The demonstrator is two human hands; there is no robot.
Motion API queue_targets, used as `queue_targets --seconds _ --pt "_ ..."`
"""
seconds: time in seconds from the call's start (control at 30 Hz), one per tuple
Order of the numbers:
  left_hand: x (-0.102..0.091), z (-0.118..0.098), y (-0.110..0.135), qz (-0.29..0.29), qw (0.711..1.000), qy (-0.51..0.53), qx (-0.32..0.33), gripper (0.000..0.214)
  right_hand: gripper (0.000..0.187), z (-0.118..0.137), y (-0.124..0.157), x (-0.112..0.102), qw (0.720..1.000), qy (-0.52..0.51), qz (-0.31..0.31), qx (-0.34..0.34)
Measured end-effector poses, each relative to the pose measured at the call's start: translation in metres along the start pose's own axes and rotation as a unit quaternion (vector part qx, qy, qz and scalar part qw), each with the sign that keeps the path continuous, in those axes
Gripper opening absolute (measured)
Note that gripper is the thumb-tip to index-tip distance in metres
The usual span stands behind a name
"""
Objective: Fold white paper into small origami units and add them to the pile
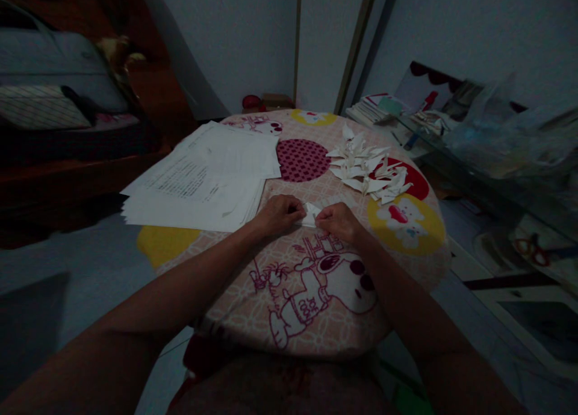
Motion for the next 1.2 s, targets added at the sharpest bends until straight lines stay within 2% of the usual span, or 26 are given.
queue_targets --seconds 0.1,0.2,0.43,0.63,1.03,1.2 --pt "0.0 -0.002 -0.001 -0.006 1.0 -0.006 0.009 0.011 0.01 -0.003 0.002 0.007 0.998 -0.044 0.044 0.031" --pt "0.001 -0.003 -0.001 -0.014 1.0 -0.013 0.011 0.011 0.009 0.002 0.005 0.008 0.996 -0.052 0.056 0.035" --pt "0.003 -0.003 -0.001 -0.018 0.999 -0.051 -0.007 0.011 0.016 0.013 0.01 0.005 0.998 -0.012 0.022 0.057" --pt "0.003 -0.001 -0.003 -0.028 0.996 -0.082 -0.02 0.011 0.024 0.012 0.006 0.006 0.998 0.019 0.002 0.058" --pt "0.006 0.004 -0.008 -0.038 0.995 -0.092 -0.022 0.012 0.021 0.017 0.002 0.004 0.995 0.077 -0.022 0.054" --pt "0.007 0.005 -0.008 -0.025 0.994 -0.092 -0.047 0.013 0.023 0.019 0.004 0.002 0.994 0.09 -0.033 0.056"
Point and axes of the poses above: each hand's wrist, its own y-axis away from the middle knuckle, its own x-axis out of the palm, z = x × y, the point moved 9 cm from there along -y, towards the middle knuckle, and after that the axes turned 3 degrees about x, right-handed, at the moved point
